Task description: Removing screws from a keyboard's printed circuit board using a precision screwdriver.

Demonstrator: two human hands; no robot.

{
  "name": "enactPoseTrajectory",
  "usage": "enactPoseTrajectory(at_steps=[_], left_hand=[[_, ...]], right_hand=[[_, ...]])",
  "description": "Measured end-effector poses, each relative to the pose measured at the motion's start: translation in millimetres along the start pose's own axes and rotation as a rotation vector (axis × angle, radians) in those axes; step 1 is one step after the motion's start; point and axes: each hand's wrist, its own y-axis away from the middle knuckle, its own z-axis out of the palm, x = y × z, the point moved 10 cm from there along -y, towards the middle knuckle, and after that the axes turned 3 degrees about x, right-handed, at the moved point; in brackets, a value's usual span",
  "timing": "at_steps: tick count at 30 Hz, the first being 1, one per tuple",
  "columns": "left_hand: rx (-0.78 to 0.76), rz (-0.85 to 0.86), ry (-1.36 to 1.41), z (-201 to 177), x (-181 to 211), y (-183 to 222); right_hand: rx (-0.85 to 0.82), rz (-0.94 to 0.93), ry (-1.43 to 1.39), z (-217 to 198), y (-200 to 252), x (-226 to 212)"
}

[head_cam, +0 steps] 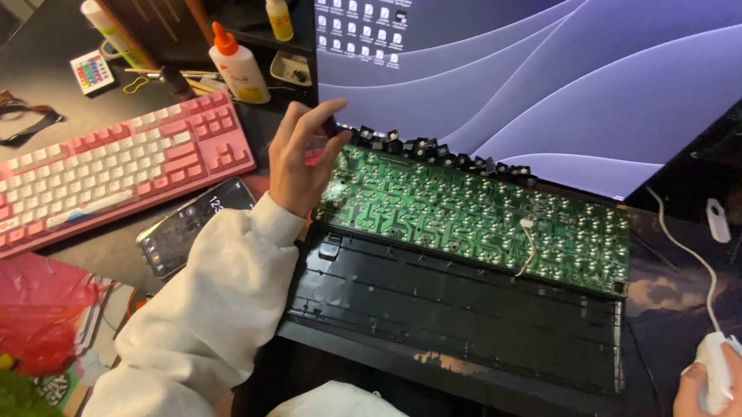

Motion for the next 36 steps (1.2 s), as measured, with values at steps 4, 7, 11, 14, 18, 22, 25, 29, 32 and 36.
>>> enactPoseTrajectory(at_steps=[4,7,11,14,18,22,25,29,32,36], left_hand=[[-0.153,-0.01,0.088,10,4,-5],[-0.298,-0.032,0.186,20,5,-7],[-0.253,-0.092,0.292,18,17,-18],[-0.26,-0.074,0.39,32,32,-21],[-0.393,-0.11,0.481,76,52,-16],[-0.571,-0.13,0.499,116,62,-10],[-0.559,-0.129,0.501,125,62,-14],[-0.514,-0.123,0.479,130,60,-17],[-0.532,-0.146,0.48,139,56,-15],[-0.554,-0.167,0.441,140,54,-18]], right_hand=[[-0.006,0.038,0.008,0,-1,0],[-0.01,0.008,-0.01,-2,-6,-1],[-0.023,0.005,0.044,-3,-5,-4],[-0.021,0.016,-0.009,5,0,8],[-0.033,-0.057,0.074,-7,-13,-14],[-0.023,-0.026,0.008,-9,-15,-14],[-0.022,-0.034,0.018,-9,-17,-15],[-0.041,-0.029,0.061,-10,-17,-17],[-0.03,-0.007,0.028,-11,-16,-17],[-0.02,-0.018,0.047,-7,-13,-12]])
